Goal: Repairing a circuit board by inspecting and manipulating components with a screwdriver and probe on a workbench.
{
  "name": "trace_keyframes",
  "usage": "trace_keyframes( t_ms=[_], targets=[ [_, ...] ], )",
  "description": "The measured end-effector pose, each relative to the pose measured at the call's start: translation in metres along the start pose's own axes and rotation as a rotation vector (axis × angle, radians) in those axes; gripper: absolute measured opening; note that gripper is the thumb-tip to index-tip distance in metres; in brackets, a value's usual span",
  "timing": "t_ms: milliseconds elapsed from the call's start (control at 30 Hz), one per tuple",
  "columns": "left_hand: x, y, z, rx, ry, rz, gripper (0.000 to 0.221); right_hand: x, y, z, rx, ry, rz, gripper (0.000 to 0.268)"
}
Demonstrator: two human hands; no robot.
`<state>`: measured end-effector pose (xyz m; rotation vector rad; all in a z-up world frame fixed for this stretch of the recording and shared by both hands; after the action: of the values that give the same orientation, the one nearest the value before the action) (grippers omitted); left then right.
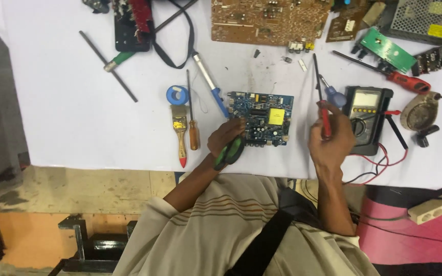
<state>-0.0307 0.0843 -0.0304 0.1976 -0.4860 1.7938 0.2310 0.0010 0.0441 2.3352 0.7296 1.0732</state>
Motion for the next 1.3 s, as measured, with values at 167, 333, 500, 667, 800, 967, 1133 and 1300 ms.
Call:
trace_keyframes(
  t_ms=[167,333,500,667,800,967,1133,1300],
  targets=[
    [-0.004,-0.002,0.0,0.176,-0.127,-0.088,0.026,-0.016,0.012,0.025,0.464,-0.236,0.22,0.033],
    [-0.013,0.001,0.0,-0.019,-0.242,-0.273,0.021,-0.002,0.031,0.004,0.482,-0.267,0.414,0.048],
    [-0.011,0.003,0.0,-0.062,-0.237,-0.212,0.015,0.01,0.029,-0.015,0.688,-0.142,0.278,0.056],
    [-0.026,0.009,-0.016,0.207,-0.148,-0.221,0.023,-0.001,0.006,-0.026,0.855,-0.143,0.224,0.053],
    [-0.034,0.012,-0.024,0.527,-0.089,-0.256,0.034,-0.009,-0.014,-0.044,0.855,-0.045,0.227,0.054],
    [-0.059,0.027,-0.06,0.643,-0.163,-0.282,0.038,-0.018,-0.03,-0.045,0.799,0.047,0.142,0.038],
    [-0.052,0.024,-0.048,0.677,-0.116,-0.302,0.041,-0.02,-0.038,-0.045,0.678,0.019,-0.03,0.035],
    [-0.035,0.015,-0.025,0.619,0.121,-0.322,0.043,-0.016,-0.036,-0.05,0.546,0.128,-0.175,0.02]
  ],
)
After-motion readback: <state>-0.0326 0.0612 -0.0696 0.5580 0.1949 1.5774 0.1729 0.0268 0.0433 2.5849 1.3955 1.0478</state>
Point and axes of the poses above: each hand's wrist, its own x-axis towards the middle knuckle, its own y-axis out of the back of the hand, z = x × y, the point moved 8 cm from there along x, towards the middle knuckle, and after that the axes turned 13 degrees about z, right-handed, at the moved point
